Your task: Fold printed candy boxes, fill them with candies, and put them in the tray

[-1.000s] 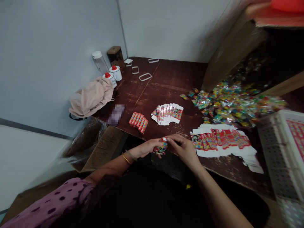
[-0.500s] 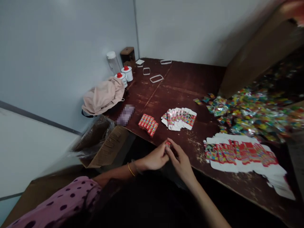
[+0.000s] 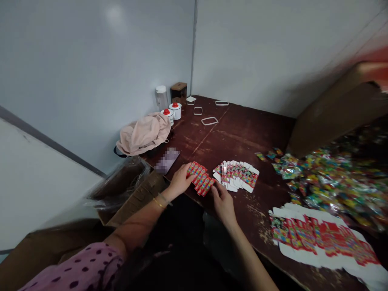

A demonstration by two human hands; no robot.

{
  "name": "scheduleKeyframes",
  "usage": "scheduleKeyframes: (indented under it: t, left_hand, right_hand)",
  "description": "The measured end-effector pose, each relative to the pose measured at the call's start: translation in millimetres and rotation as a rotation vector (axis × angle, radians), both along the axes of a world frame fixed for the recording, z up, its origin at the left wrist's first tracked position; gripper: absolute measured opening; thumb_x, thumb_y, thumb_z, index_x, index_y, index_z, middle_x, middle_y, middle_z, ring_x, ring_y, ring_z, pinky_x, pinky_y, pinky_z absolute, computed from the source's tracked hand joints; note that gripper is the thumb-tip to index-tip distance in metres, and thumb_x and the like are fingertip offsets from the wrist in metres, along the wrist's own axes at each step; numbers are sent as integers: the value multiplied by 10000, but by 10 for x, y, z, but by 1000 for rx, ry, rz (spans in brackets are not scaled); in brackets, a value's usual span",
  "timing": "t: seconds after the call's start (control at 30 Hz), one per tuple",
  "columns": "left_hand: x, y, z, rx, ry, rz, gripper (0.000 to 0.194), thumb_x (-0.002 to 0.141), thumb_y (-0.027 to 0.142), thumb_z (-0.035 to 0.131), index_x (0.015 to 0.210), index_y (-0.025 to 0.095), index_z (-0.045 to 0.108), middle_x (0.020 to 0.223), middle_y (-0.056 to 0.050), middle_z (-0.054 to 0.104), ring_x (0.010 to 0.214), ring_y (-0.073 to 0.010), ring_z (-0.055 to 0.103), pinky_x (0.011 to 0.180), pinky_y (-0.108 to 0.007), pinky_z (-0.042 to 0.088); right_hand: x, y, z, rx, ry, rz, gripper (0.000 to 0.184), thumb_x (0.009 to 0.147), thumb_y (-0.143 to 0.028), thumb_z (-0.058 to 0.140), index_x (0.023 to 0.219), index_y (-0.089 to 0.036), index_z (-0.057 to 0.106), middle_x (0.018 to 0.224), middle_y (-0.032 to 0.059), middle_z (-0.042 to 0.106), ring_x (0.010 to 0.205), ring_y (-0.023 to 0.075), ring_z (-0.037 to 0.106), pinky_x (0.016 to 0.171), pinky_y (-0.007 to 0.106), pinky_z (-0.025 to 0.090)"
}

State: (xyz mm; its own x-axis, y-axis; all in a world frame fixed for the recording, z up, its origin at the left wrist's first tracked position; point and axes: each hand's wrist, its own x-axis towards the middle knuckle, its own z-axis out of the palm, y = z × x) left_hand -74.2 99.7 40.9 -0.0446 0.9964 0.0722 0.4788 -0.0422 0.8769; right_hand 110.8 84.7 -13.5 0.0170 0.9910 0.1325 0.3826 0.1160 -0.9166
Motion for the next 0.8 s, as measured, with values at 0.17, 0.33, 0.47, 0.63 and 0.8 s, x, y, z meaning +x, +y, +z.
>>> scheduleKeyframes:
  t: [0.17,0.33,0.47,0.63,0.8]
  left_hand:
    - [260,-404,-366,173,-137,44,525,836,183,575,1339,227,432,1343,-85,497,1267,-207,468,1091,-376,359]
    - [330,-478,-451,76,-104,-26,454,860,221,553,1310,201,493,1329,-98,505,1257,-213,481,1100,-379,348]
    - [383,-575,-257,-26,-119,-181,327,847,335,591,1135,184,626,1180,-94,621,1124,-222,573,1030,-370,416]
    - [566,-588,-380,-365,-238,-209,771,785,424,643,1438,177,316,1051,-81,688,701,-165,655,675,-303,547]
    - [675,-378,-556,-583,-267,-209,876,651,547,721,1370,159,406,782,-19,691,497,-166,597,491,-303,526]
  right_hand:
    - [170,-327,-2,157,-65,-71,534,904,-411,500,1390,-192,457,1388,136,523,1265,271,505,1071,508,384]
    - [220,-460,-103,185,-118,-108,468,917,-416,472,1329,-199,507,1327,141,543,1243,264,502,1061,513,391]
    - [405,-592,211,184,-262,-191,468,913,-417,482,1337,-222,519,1247,139,554,1158,274,533,1003,486,434]
    - [638,-669,359,-88,-359,-169,403,919,-346,447,1260,-191,596,1149,144,652,1054,288,612,950,461,469]
    - [546,-639,277,-192,-441,-155,829,770,-505,632,1457,-121,371,1393,221,497,1248,395,488,1021,535,393]
